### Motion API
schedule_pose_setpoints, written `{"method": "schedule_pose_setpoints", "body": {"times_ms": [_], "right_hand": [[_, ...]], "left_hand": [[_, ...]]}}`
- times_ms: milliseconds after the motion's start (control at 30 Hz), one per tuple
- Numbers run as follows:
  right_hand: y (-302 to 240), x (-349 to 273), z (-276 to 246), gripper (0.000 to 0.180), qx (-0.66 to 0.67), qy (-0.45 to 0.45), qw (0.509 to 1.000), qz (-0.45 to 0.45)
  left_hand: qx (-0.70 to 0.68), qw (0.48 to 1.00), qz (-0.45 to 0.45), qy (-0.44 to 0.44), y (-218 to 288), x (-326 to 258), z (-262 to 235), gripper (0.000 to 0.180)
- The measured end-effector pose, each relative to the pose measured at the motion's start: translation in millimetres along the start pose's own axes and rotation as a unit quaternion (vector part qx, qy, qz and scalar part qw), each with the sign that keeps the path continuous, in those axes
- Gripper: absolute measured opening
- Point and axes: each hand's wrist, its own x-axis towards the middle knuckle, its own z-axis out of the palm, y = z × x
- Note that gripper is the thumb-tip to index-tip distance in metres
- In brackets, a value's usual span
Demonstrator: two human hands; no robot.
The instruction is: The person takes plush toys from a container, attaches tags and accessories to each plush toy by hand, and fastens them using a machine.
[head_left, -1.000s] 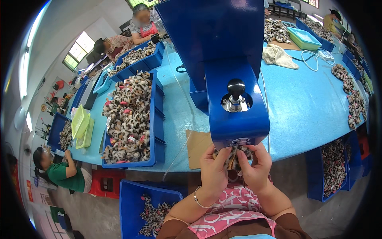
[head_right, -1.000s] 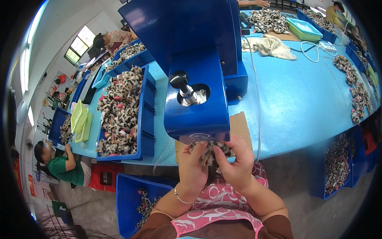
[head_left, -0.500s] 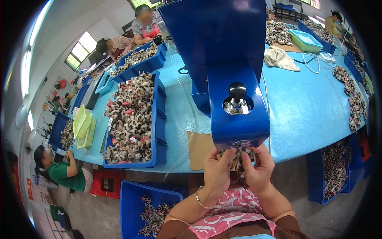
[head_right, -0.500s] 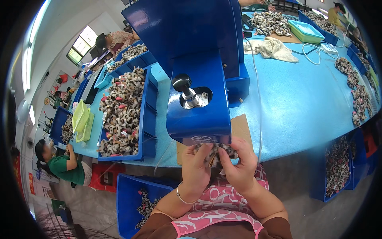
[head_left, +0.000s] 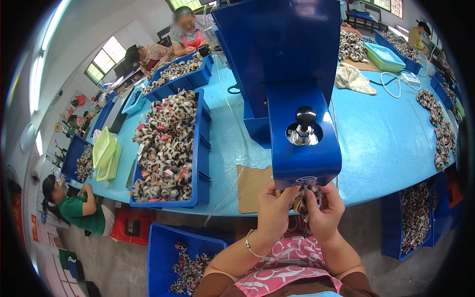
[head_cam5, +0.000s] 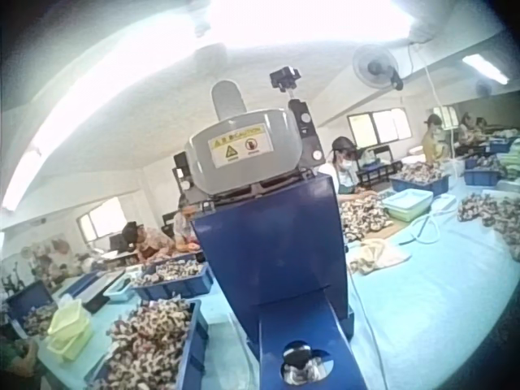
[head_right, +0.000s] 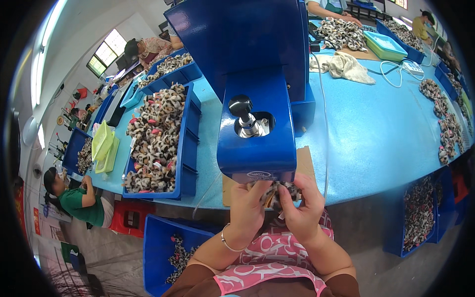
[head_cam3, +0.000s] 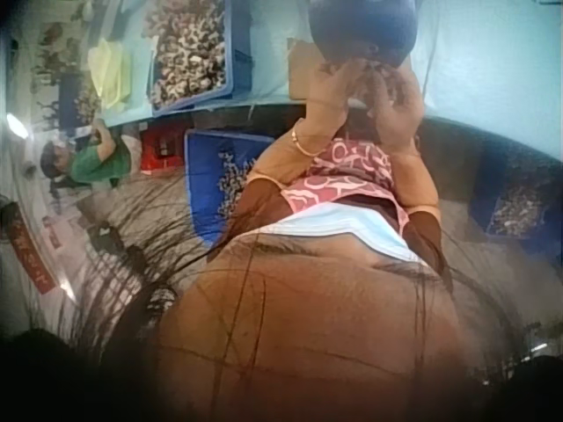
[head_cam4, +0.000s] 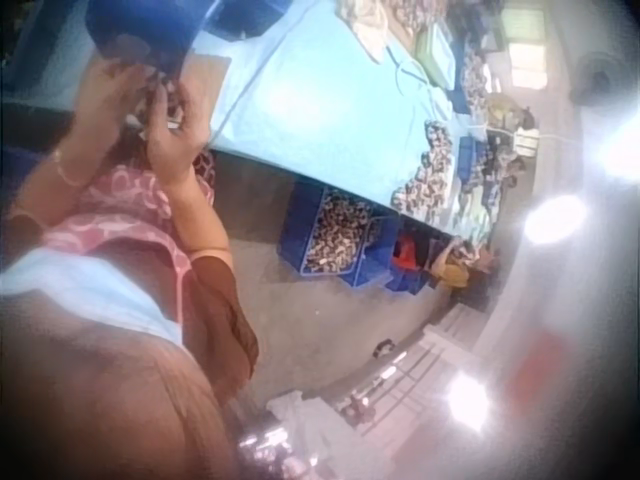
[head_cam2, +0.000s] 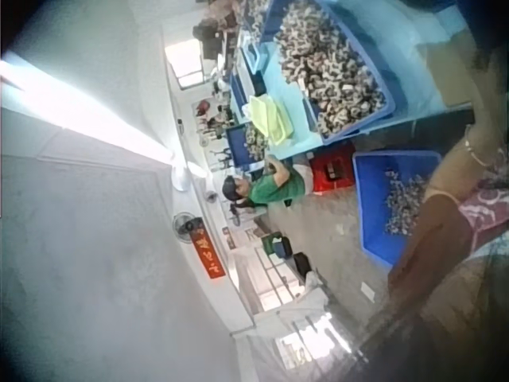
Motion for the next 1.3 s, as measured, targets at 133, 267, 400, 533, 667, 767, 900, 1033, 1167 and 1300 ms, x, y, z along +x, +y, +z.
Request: {"method": "schedule_pose_setpoints", "body": {"times_ms": [133, 267, 400, 533, 667, 767, 900, 1033, 1167, 1300], "right_hand": [[-0.8, 1.1, 1.8, 0.026, 0.004, -0.002, 1.000, 0.010], [-3.3, 2.9, 3.0, 0.026, 0.006, -0.001, 1.000, 0.014], [-5.2, 5.8, 3.9, 0.026, -0.003, -0.001, 1.000, -0.009], [-6.7, 7.8, 6.0, 0.025, 0.005, 0.006, 1.000, 0.001], [-5.8, 9.1, 7.9, 0.024, -0.014, 0.003, 1.000, -0.021], [-4.1, 8.3, 11.2, 0.024, -0.001, 0.007, 1.000, -0.020], [-3.1, 8.7, 14.3, 0.023, 0.030, 0.007, 0.999, -0.016], [-3.0, 10.4, 15.9, 0.023, 0.028, 0.005, 0.999, -0.022], [-3.8, 12.1, 17.3, 0.022, 0.002, 0.014, 0.999, -0.049], [-7.1, 11.3, 16.3, 0.021, -0.001, 0.008, 0.999, -0.044]], "left_hand": [[0.005, 1.000, 0.012, -0.001, 1.4, 3.6, 0.9, 0.011], [-0.011, 1.000, 0.017, -0.011, 5.0, 5.0, 2.9, 0.010], [-0.019, 1.000, 0.013, -0.013, 4.4, 6.1, 1.2, 0.010], [-0.029, 1.000, 0.005, -0.011, 7.8, 5.8, 3.9, 0.009], [-0.043, 0.999, 0.005, -0.013, 12.0, 4.6, 4.8, 0.010], [-0.057, 0.998, -0.001, -0.007, 11.5, 4.9, 1.9, 0.012], [-0.056, 0.998, -0.017, 0.018, 12.6, 4.2, 3.3, 0.014], [-0.053, 0.998, -0.014, 0.005, 11.9, 3.3, -0.6, 0.014], [-0.067, 0.997, -0.018, 0.015, 9.3, 1.7, -1.0, 0.014], [-0.059, 0.998, -0.031, 0.012, 8.2, 0.6, -6.7, 0.014]]}}
